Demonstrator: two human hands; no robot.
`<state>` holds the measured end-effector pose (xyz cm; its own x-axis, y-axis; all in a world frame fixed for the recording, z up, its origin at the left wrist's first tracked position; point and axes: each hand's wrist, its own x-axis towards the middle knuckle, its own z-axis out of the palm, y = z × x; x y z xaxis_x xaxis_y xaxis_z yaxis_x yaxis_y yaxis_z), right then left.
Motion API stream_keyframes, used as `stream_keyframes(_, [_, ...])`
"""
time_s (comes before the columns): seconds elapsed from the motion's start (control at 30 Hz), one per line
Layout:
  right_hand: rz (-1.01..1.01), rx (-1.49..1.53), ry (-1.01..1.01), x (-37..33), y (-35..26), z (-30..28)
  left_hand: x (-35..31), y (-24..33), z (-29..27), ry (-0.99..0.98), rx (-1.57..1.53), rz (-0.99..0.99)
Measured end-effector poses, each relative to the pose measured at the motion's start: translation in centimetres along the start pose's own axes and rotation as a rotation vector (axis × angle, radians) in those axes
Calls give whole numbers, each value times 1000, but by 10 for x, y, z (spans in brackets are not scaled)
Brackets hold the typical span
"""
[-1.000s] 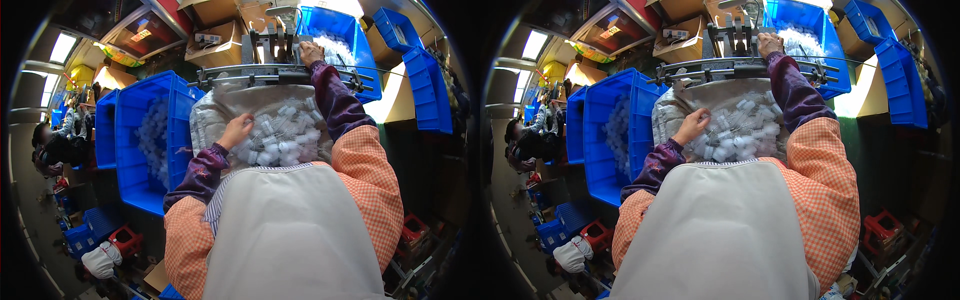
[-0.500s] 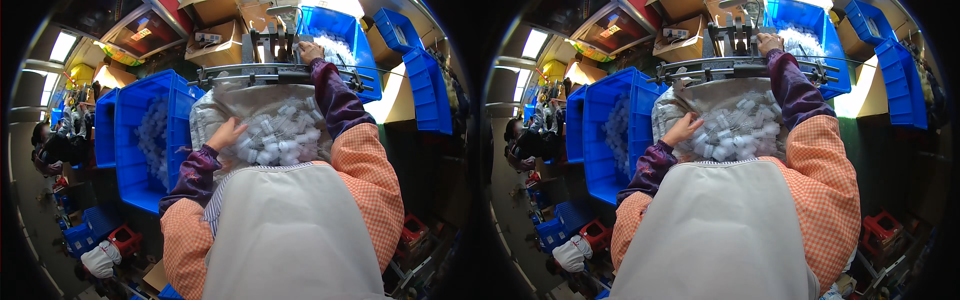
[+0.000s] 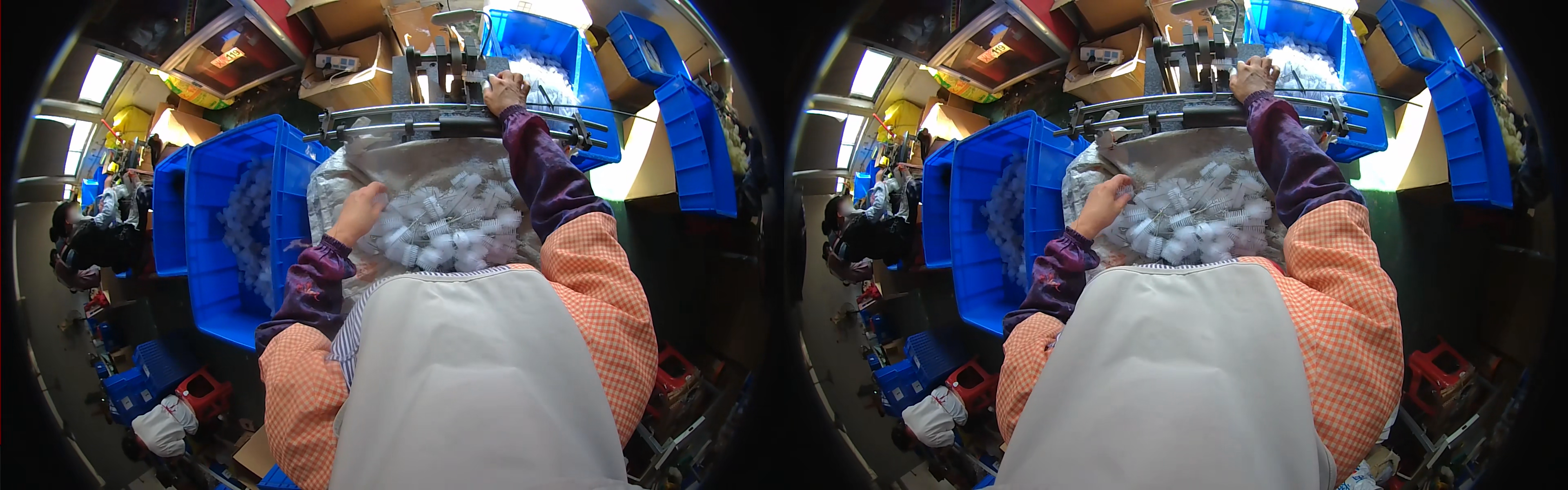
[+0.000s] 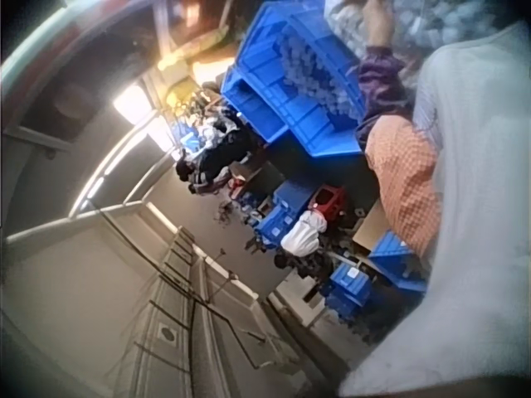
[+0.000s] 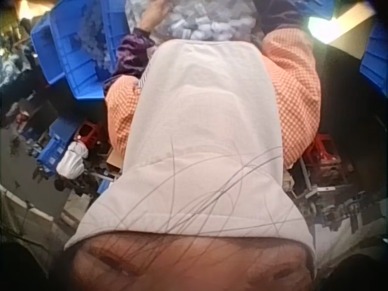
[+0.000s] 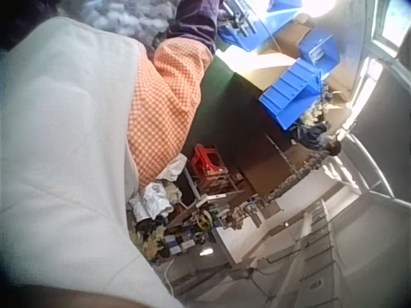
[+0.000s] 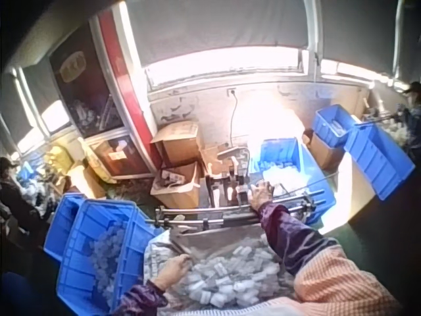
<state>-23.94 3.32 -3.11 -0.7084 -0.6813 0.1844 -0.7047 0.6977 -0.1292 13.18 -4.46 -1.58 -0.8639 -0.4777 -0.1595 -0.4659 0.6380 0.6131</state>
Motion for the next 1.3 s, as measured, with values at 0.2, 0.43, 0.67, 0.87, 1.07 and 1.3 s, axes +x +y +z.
stream_keyframes(0.2, [-46,-19,39,0,-39,8,7,2,-3,37,140,96])
stream_keyframes(0.43, [-34,-20,14,-1,-12,1,1,14,-17,8,343,-10])
stream_keyframes(0.67, [-30,66,4,11,37,9,3,25,-29,92,410,29])
stream_keyframes(0.87, [-88,-189,-47,31,43,-9,4,26,-50,211,124,212])
stream_keyframes(1.07, [178,-241,93,30,72,-37,3,36,-52,217,-206,171])
stream_keyframes(1.3, [-812,1110,-373,-98,-40,-66,39,97,-15,249,-468,238])
